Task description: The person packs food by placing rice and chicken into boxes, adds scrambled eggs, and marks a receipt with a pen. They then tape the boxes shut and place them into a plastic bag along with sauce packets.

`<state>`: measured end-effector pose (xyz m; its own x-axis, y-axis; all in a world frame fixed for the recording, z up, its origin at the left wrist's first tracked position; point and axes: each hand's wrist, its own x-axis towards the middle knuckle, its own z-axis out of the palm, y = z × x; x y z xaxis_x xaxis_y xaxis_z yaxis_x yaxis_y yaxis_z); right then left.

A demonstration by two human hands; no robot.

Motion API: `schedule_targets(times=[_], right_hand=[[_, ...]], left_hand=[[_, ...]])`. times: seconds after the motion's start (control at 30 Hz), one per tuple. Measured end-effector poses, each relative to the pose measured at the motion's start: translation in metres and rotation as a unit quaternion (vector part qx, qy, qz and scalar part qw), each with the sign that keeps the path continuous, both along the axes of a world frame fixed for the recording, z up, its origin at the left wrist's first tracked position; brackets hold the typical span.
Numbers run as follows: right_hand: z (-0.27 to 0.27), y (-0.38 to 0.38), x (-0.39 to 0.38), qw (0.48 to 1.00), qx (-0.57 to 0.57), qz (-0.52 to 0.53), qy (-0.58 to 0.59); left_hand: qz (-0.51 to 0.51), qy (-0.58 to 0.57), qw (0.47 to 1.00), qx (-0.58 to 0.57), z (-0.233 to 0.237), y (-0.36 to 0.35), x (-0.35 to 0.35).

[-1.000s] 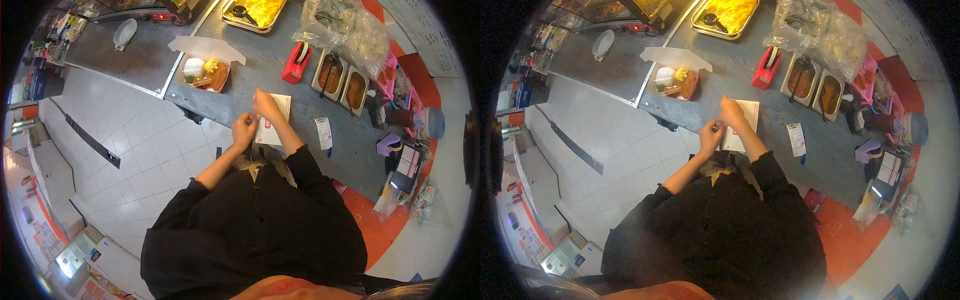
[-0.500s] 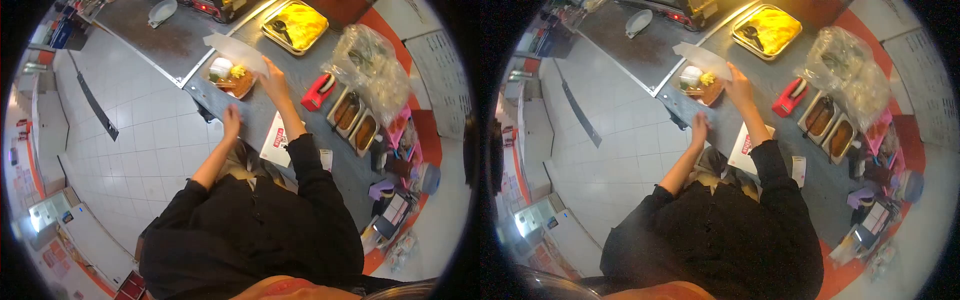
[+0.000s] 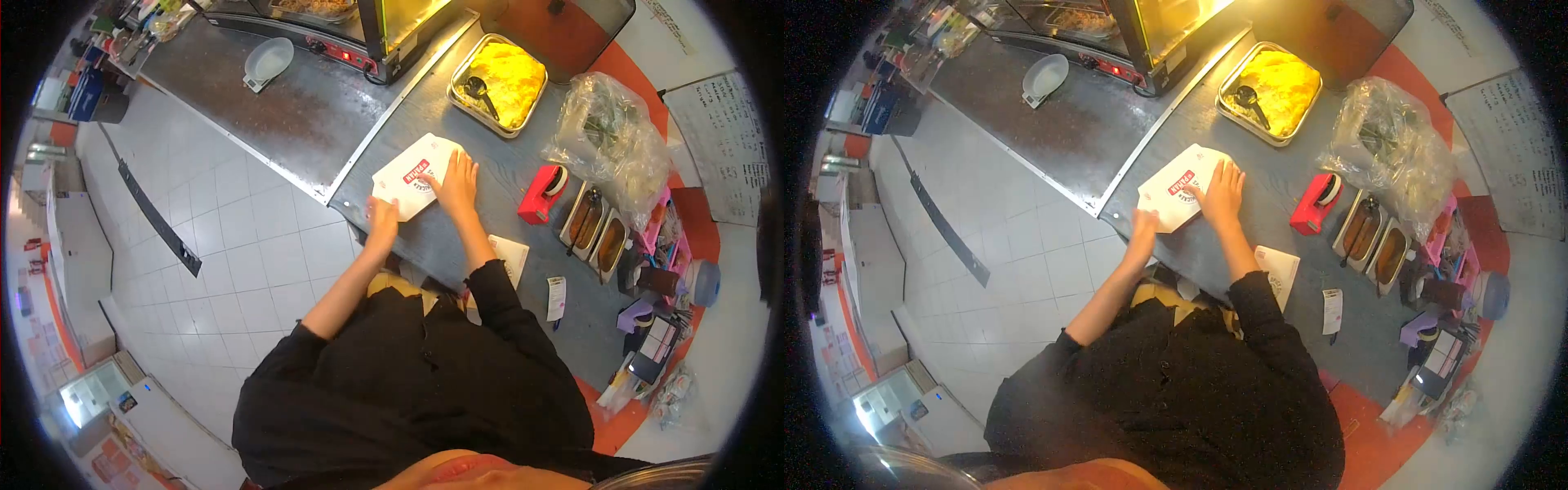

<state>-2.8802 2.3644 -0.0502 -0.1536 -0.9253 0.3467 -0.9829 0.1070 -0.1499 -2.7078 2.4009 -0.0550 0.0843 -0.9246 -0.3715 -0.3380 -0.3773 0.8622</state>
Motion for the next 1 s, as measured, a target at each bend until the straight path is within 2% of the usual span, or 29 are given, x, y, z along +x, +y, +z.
schedule_targets(times=[0.03, 0.07, 0.1, 0.17, 0.2, 0.23, 0.27, 0.3, 0.33, 0.37, 0.43, 0.47, 0.5, 0.53, 0.57, 0.6, 0.63, 0.67, 0.7, 0.73, 0.8, 0.93, 1.0], right_hand=[[0.008, -0.004, -0.001, 0.991, 0.09, -0.009, -0.098], [0.015, -0.008, -0.005, 0.965, 0.173, -0.018, -0.194], [-0.004, -0.007, -0.016, 0.977, 0.094, 0.011, -0.193], [-0.018, 0.013, -0.041, 0.902, 0.244, -0.019, -0.355], [-0.011, 0.023, -0.037, 0.875, 0.281, -0.069, -0.389], [-0.002, 0.034, -0.034, 0.842, 0.317, -0.117, -0.421], [0.003, 0.045, -0.029, 0.837, 0.262, -0.124, -0.465], [0.007, 0.054, -0.025, 0.828, 0.204, -0.126, -0.507], [-0.011, 0.063, -0.022, 0.842, 0.087, -0.113, -0.521], [-0.031, 0.068, -0.021, 0.843, -0.032, -0.092, -0.529], [-0.02, 0.076, -0.01, 0.773, -0.098, -0.092, -0.62], [-0.017, 0.074, -0.008, 0.805, -0.091, -0.104, -0.577], [-0.032, 0.072, -0.013, 0.852, -0.064, -0.134, -0.501], [-0.026, 0.062, -0.015, 0.852, -0.066, -0.124, -0.504], [-0.021, 0.054, -0.019, 0.872, 0.017, -0.152, -0.466], [-0.014, 0.047, -0.019, 0.883, 0.099, -0.181, -0.422], [-0.011, 0.039, -0.016, 0.882, 0.034, -0.168, -0.438], [-0.008, 0.032, -0.012, 0.884, 0.033, -0.164, -0.437], [0.007, 0.022, -0.002, 0.917, -0.079, -0.124, -0.372], [0.015, 0.014, 0.004, 0.932, -0.186, -0.083, -0.3], [0.008, 0.007, 0.007, 0.944, -0.172, -0.077, -0.269], [-0.013, 0.001, -0.001, 0.966, -0.154, -0.085, -0.189], [-0.018, 0.004, -0.004, 0.967, -0.143, -0.093, -0.191]], left_hand=[[-0.04, 0.011, 0.998, 0.048, -0.01, 0.001, 0.002], [-0.047, 0.009, 0.998, 0.047, -0.019, -0.004, 0.006], [-0.063, 0.025, 0.998, -0.006, -0.025, -0.014, 0.01], [-0.097, 0.043, 0.991, -0.076, -0.027, -0.038, 0.031], [-0.101, 0.043, 0.991, -0.076, -0.023, -0.04, 0.036], [-0.091, 0.048, 0.994, -0.028, -0.017, -0.042, 0.039], [-0.079, 0.053, 0.995, 0.017, -0.012, -0.045, 0.041], [-0.103, 0.02, 0.994, 0.015, -0.013, -0.047, 0.044], [-0.098, 0.019, 0.995, 0.006, -0.013, -0.045, 0.047], [-0.097, 0.052, 0.992, -0.064, -0.013, -0.041, 0.048], [-0.095, 0.083, 0.969, -0.211, -0.017, -0.038, 0.046], [-0.097, 0.081, 0.952, -0.28, -0.019, -0.04, 0.045], [-0.089, 0.075, 0.95, -0.29, -0.009, -0.052, 0.049], [-0.191, -0.052, 0.972, -0.126, 0.006, -0.063, 0.051], [-0.283, -0.174, 0.942, 0.048, 0.015, -0.07, 0.053], [-0.278, -0.174, 0.944, 0.045, 0.012, -0.073, 0.053], [-0.227, -0.1, 0.966, -0.071, 0.005, -0.075, 0.048], [-0.171, -0.023, 0.967, -0.185, -0.002, -0.077, 0.041], [-0.153, -0.014, 0.957, -0.246, 0.011, -0.08, 0.031], [-0.152, -0.013, 0.958, -0.244, 0.012, -0.087, 0.022], [-0.19, -0.127, 0.875, -0.427, 0.01, -0.097, 0.01], [-0.212, -0.169, 0.891, -0.363, 0.002, -0.104, 0.002], [-0.199, -0.144, 0.878, -0.41, 0.0, -0.104, 0.0]])
